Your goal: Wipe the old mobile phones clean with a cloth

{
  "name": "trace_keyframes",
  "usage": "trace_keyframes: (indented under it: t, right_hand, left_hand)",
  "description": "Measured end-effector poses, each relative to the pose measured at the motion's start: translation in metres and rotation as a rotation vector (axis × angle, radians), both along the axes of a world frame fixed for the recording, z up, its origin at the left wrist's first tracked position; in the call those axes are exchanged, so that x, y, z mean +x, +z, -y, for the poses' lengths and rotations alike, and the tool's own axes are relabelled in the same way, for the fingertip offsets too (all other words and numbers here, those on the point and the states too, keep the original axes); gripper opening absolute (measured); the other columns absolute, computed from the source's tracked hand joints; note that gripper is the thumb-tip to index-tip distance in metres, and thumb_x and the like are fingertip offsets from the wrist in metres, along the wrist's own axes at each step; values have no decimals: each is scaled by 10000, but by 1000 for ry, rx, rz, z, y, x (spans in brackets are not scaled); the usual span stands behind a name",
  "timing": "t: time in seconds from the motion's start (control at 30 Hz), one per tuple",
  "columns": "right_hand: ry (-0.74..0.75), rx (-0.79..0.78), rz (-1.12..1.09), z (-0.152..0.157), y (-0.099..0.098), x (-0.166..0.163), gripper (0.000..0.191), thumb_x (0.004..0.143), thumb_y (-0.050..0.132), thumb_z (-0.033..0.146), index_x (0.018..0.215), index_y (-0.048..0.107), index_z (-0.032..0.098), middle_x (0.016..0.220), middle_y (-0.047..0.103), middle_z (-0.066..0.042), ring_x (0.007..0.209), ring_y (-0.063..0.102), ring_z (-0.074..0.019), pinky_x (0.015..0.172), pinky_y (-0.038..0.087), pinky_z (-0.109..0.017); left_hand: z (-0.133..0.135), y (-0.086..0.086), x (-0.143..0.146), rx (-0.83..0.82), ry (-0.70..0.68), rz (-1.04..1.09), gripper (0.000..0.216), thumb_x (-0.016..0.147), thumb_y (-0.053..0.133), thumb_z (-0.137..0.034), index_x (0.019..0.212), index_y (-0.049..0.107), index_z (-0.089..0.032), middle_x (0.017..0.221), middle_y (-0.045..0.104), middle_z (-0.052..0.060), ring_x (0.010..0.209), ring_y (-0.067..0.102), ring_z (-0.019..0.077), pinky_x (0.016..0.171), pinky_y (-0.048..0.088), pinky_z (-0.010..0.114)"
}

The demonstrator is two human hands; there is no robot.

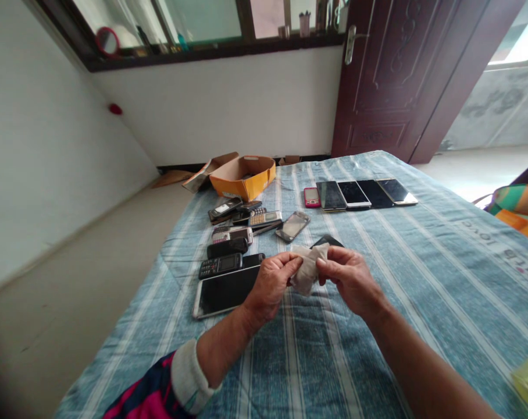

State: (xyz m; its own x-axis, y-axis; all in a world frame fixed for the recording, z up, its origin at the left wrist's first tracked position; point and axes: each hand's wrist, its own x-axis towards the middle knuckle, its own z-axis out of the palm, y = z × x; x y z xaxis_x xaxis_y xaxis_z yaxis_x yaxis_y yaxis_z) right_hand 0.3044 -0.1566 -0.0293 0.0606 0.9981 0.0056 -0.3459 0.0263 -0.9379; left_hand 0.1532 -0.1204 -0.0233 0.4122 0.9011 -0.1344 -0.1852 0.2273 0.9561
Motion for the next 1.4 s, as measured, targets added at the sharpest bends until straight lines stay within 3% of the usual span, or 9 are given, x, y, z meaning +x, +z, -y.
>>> trace_keyframes:
  t: [0.33,0.53,0.63,0.73,0.83,1.03,1.13,1.23,1.4]
  right_hand:
    - [-6,11,-39,0,-1,-6,303,567,867,326,802,714,210,732,687,-5,605,574,-129,576,464,-272]
    - [-61,8,-56,-2,-1,-7,507,566,862,308,1042,697,249,767,695,1,560,543,-117,511,430,-252]
    - [-61,-23,-22,-1,0,-6,379,570,854,317,914,740,207,698,679,-4,538,521,-105,498,411,-245]
    - [-85,-62,-15,-1,1,-5,252,552,853,307,739,742,180,624,661,-7,509,510,-96,479,400,-234]
    - [-107,-82,-6,-1,0,-4,224,540,848,303,680,729,176,566,638,-1,468,490,-85,455,386,-225]
    - [-221,-77,68,-3,-2,-4,207,541,834,301,644,719,164,529,621,1,449,485,-78,437,374,-212]
    - [-273,-76,94,-4,-2,-4,219,540,836,314,646,716,164,533,626,-2,451,493,-82,436,384,-213]
    - [-266,-80,83,-4,-3,-4,244,544,844,333,649,706,161,540,623,0,457,502,-82,438,394,-210]
    - [-221,-106,-13,-4,-6,-5,300,606,832,409,693,696,155,562,615,2,480,536,-88,438,416,-200]
  left_hand:
    - [-3,-3,-1,-141,-37,-8,355,676,755,-463,732,649,-128,570,598,-1,431,471,76,415,336,204]
    - [-5,-6,-2,-123,-24,-83,451,637,785,-453,923,629,-141,610,632,-2,466,531,97,424,341,192]
    - [-5,-6,-1,-88,-40,-83,539,643,786,-438,1057,617,-137,665,653,3,493,549,106,440,374,198]
    - [-4,-9,0,-29,-82,-67,482,655,783,-420,1011,664,-118,729,679,41,579,601,133,479,414,204]
    - [-4,-13,0,58,-83,-74,400,670,778,-403,933,693,-113,669,664,35,593,606,143,527,448,221]
    - [-4,-11,-4,504,204,-354,131,826,598,-245,814,693,-156,820,682,54,772,627,165,695,485,253]
    - [0,-6,-5,605,180,-407,181,863,580,-302,893,697,-167,888,686,61,837,635,180,751,491,269]
    - [6,-5,-3,566,66,-388,320,750,726,-328,1028,680,-175,940,700,51,847,640,188,759,496,267]
    - [4,-7,2,251,-37,-106,261,745,674,-210,1001,681,-158,908,721,36,813,655,166,734,497,242]
